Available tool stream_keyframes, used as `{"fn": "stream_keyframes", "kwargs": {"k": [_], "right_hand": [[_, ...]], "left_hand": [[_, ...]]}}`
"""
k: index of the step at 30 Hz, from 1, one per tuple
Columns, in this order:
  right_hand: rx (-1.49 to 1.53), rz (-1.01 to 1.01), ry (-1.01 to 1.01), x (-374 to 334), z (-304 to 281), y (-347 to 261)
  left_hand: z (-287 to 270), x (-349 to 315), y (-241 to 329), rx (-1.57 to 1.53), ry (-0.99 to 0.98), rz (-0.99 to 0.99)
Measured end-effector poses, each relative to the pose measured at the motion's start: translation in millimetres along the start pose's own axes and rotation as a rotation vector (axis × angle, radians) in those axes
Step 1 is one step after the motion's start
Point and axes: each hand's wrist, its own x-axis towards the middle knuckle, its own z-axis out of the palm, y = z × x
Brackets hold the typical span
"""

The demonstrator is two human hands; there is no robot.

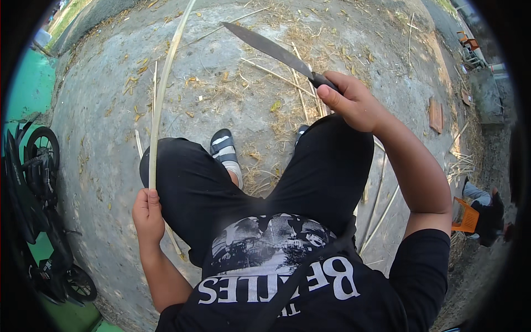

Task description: The person scrapes bamboo strips with a knife, shaving them along their length, and then handles an electronic device by hand.

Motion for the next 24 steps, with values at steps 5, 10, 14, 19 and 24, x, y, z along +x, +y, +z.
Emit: {"fn": "stream_keyframes", "kwargs": {"k": [5, 10, 14, 19, 24], "right_hand": [[0.48, 0.131, 0.351, -152, -21, 58], [0.644, 0.409, 0.723, -283, 19, 72], [0.635, 0.727, 0.612, -355, 73, 75], [0.693, 0.986, 0.526, -402, 147, 100], [0.864, 1.073, 0.405, -429, 203, 113]], "left_hand": [[-4, 6, 6, -0.06, -0.081, -0.026], [-8, 17, 3, -0.023, -0.116, -0.01], [-7, 20, -1, 0.004, -0.103, -0.002], [-2, 19, -7, 0.002, -0.004, 0.025], [0, 22, -10, -0.019, -0.036, 0.056]]}}
